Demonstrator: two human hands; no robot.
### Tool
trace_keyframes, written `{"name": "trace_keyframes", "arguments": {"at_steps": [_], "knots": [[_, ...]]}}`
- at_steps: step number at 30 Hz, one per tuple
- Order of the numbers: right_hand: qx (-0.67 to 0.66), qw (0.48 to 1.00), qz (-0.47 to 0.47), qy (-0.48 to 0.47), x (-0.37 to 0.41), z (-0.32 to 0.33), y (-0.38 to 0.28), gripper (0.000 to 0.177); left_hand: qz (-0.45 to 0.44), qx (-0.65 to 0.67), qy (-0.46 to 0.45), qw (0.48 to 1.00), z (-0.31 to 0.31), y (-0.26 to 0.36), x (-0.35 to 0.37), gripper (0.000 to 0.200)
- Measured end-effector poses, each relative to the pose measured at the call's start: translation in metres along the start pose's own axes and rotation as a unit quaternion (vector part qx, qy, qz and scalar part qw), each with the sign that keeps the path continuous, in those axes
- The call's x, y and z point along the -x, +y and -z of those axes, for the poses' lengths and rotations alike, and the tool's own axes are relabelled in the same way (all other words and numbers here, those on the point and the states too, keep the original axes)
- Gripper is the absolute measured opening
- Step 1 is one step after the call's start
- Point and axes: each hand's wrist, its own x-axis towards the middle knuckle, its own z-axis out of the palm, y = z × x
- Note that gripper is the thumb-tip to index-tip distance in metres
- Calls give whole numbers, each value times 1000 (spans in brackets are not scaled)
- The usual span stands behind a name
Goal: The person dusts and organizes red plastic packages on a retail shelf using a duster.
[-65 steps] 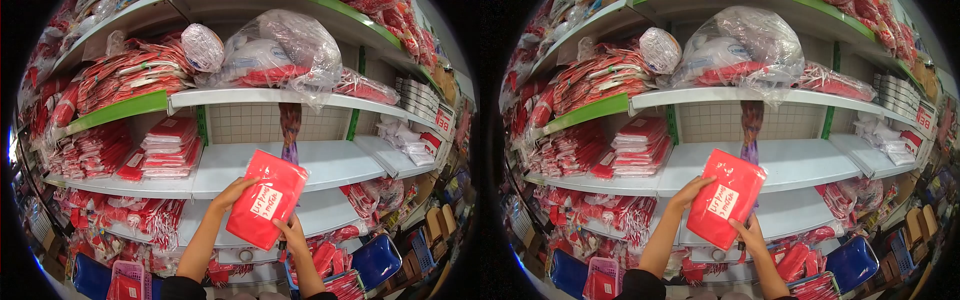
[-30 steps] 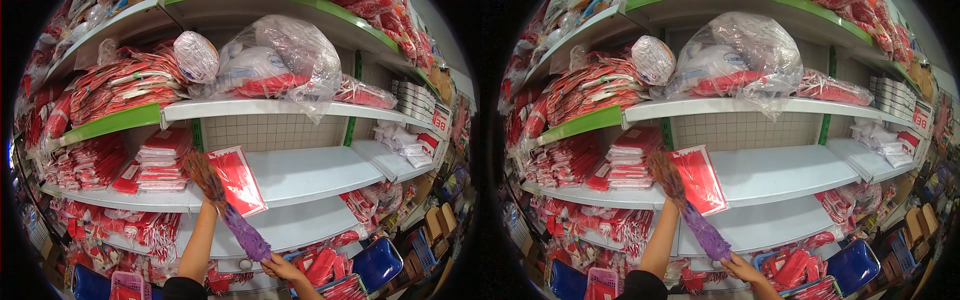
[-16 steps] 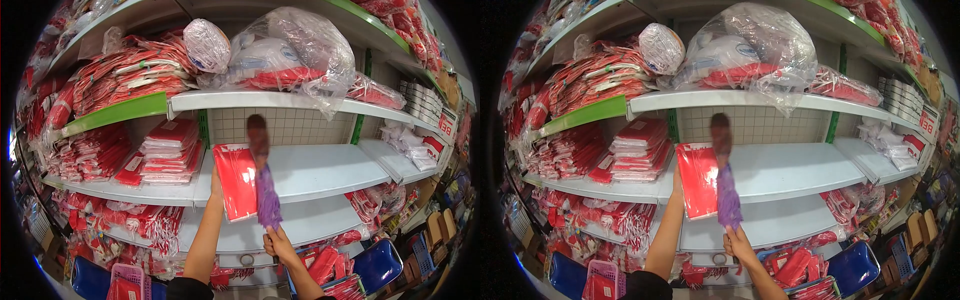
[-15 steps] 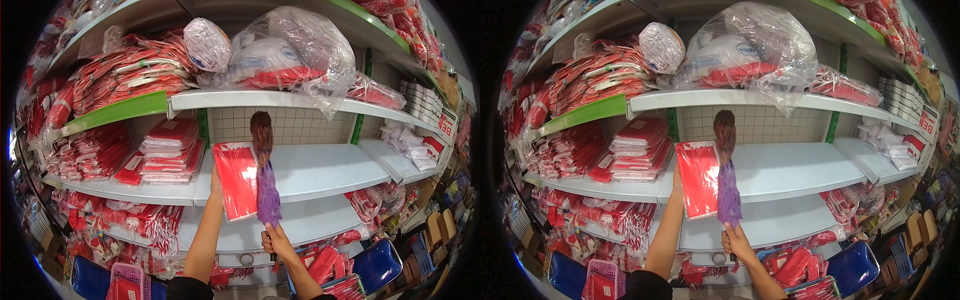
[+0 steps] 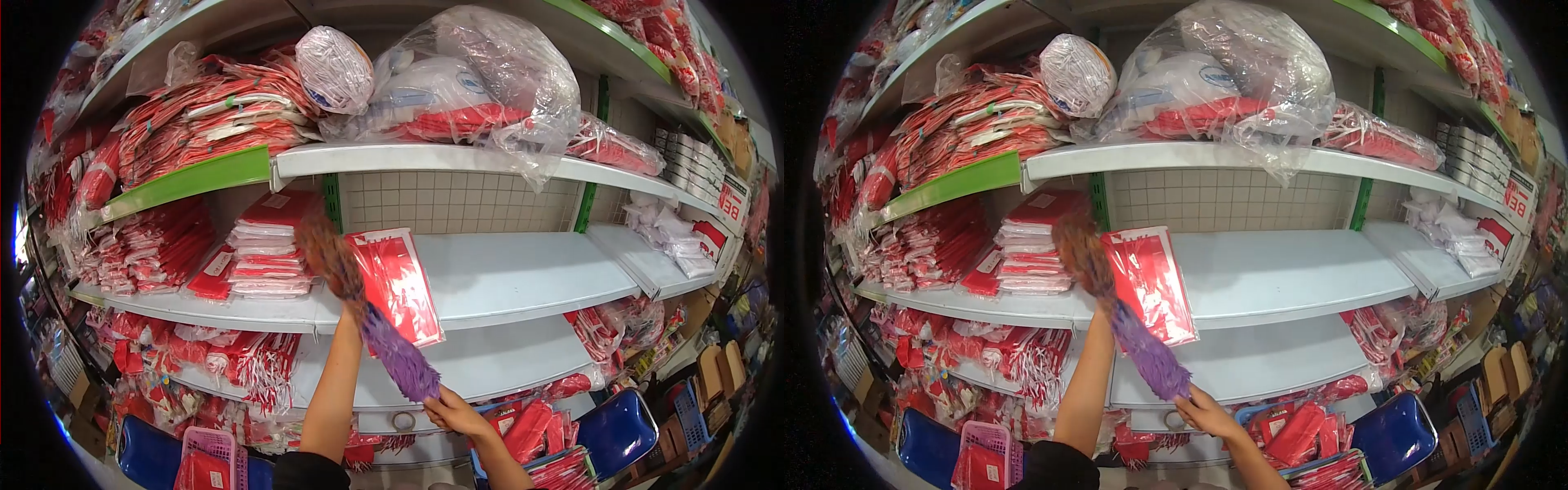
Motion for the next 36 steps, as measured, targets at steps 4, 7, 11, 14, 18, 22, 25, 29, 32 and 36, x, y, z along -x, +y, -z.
{"name": "trace_keyframes", "arguments": {"at_steps": [4, 7, 11, 14, 18, 22, 25, 29, 32, 36], "knots": [[-106, 985, 5, 138, 12, -7, 25, 14, 116, -33, -24, 992, -96, 33, 50, 39], [-7, 995, 28, 98, 23, -14, 34, 14, 77, -26, 37, 996, -101, 28, 47, 39], [90, 992, 43, 82, 30, 0, 55, 14, 111, 6, -67, 992, -73, 28, 38, 38], [-37, 985, 22, 167, 23, -7, 32, 12, 65, -50, 0, 997, -111, 31, 55, 39], [47, 988, 33, 147, 20, -12, 35, 12, 95, 9, 7, 995, -76, 22, 39, 40], [43, 998, 39, 33, 17, 0, 41, 16, 83, 73, 48, 993, -46, 15, 30, 38], [-13, 992, 26, 126, 8, -7, 19, 15, 99, -17, 36, 994, -114, 29, 56, 33], [116, 987, 52, 94, -1, -12, 20, 21, 58, -11, 20, 998, -57, 19, 31, 35], [202, 967, 108, 114, -3, -7, 6, 28, -1, 6, 46, 999, -14, 1, 6, 37], [332, 889, 125, 288, -12, 8, -32, 38, 125, 0, -10, 992, -94, 24, 47, 36]]}}
